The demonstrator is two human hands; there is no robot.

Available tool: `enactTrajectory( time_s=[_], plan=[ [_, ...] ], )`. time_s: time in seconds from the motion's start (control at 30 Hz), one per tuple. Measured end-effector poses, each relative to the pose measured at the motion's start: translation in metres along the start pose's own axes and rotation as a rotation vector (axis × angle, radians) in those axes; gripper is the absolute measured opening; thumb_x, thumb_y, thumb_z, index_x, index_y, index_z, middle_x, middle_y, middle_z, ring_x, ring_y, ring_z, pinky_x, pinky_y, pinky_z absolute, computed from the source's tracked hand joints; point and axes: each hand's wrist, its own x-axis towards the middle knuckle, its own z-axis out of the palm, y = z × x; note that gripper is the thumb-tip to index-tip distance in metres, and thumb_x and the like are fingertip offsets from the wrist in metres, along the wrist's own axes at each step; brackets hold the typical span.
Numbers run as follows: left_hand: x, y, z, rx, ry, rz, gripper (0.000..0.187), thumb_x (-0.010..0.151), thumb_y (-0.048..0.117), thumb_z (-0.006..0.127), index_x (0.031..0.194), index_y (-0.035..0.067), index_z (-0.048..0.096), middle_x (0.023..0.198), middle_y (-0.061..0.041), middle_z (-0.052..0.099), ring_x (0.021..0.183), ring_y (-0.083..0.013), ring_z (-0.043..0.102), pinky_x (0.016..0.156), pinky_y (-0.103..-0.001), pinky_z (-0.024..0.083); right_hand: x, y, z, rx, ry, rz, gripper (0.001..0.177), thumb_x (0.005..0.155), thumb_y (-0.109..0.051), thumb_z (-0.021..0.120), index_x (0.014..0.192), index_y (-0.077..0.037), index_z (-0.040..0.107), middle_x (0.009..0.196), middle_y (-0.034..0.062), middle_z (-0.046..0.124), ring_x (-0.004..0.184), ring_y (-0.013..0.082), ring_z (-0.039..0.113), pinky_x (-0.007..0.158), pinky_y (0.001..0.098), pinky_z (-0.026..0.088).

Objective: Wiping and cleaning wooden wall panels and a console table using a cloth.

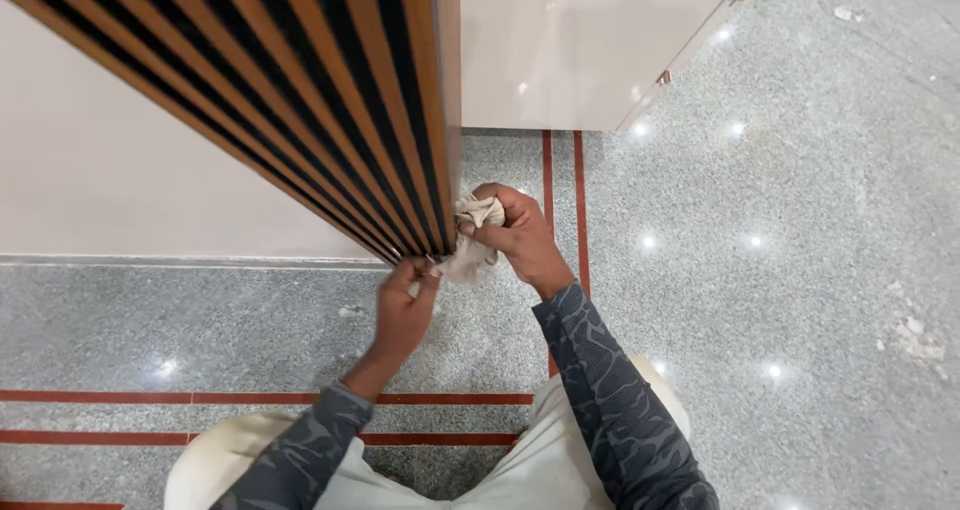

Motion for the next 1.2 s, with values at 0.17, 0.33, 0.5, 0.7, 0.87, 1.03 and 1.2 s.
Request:
enactTrajectory(
  time_s=[0.17,0.33,0.5,0.7,0.87,1.03,1.2],
  plan=[
    [0.027,0.004,-0.011,0.199,0.133,0.327,0.025,0.106,0.024,0.064,0.099,0.002,0.073,0.088,-0.012,0.075,0.079,-0.0188,0.074,0.066,-0.033,0.055,0.004,-0.012,0.021,0.184,0.009,-0.102,0.024,0.086,0.009,0.072,0.103,-0.004,0.063,0.102,0.0012,0.064,0.092,0.0106,0.064,0.085,0.0292,0.055],
    [0.022,0.001,-0.015,0.241,0.069,0.171,0.021,0.098,0.022,0.070,0.095,0.002,0.078,0.077,-0.014,0.075,0.063,-0.0227,0.074,0.056,-0.036,0.052,-0.008,-0.006,0.012,0.026,-0.036,-0.112,0.022,0.090,0.010,0.070,0.106,-0.003,0.063,0.105,0.0014,0.061,0.098,0.0107,0.060,0.089,0.0279,0.051],
    [0.019,-0.005,-0.012,0.219,0.095,0.385,0.018,0.101,0.019,0.069,0.097,0.002,0.073,0.085,-0.013,0.075,0.075,-0.0237,0.075,0.063,-0.036,0.056,-0.008,0.003,-0.001,-0.309,-0.048,0.046,0.016,0.089,0.004,0.070,0.102,-0.003,0.064,0.096,0.0011,0.064,0.088,0.0095,0.061,0.081,0.0281,0.052],
    [0.010,-0.009,-0.014,0.256,0.047,0.292,0.017,0.100,0.019,0.070,0.096,0.003,0.073,0.084,-0.013,0.075,0.073,-0.0253,0.074,0.063,-0.038,0.055,-0.011,-0.001,0.012,-0.490,-0.017,0.154,0.013,0.090,0.001,0.069,0.100,-0.004,0.063,0.088,0.0027,0.067,0.083,0.0103,0.061,0.075,0.0296,0.052],
    [-0.001,-0.032,0.000,0.314,0.058,0.254,0.021,0.098,0.021,0.070,0.105,0.001,0.073,0.096,-0.017,0.075,0.086,-0.0317,0.074,0.073,-0.043,0.058,-0.010,-0.001,0.021,-0.549,0.024,0.187,0.021,0.088,0.001,0.067,0.106,-0.005,0.060,0.089,0.0033,0.067,0.082,0.0107,0.062,0.074,0.0295,0.052],
    [-0.015,-0.003,0.028,0.030,-0.160,-0.087,0.045,0.098,0.019,0.065,0.137,0.000,0.051,0.126,-0.016,0.068,0.112,-0.0275,0.069,0.090,-0.041,0.055,-0.026,0.030,0.025,-0.340,0.193,0.216,0.012,0.092,-0.005,0.062,0.105,-0.005,0.060,0.092,0.0045,0.066,0.084,0.0137,0.063,0.078,0.0306,0.053],
    [-0.013,-0.025,0.031,-0.145,-0.096,-0.151,0.053,0.096,0.014,0.069,0.138,-0.001,0.041,0.126,-0.017,0.062,0.113,-0.0271,0.066,0.092,-0.040,0.054,-0.029,0.047,0.023,-0.116,0.256,0.294,0.010,0.096,-0.007,0.057,0.104,-0.003,0.060,0.096,0.0054,0.066,0.088,0.0143,0.062,0.080,0.0316,0.052]
  ],
)
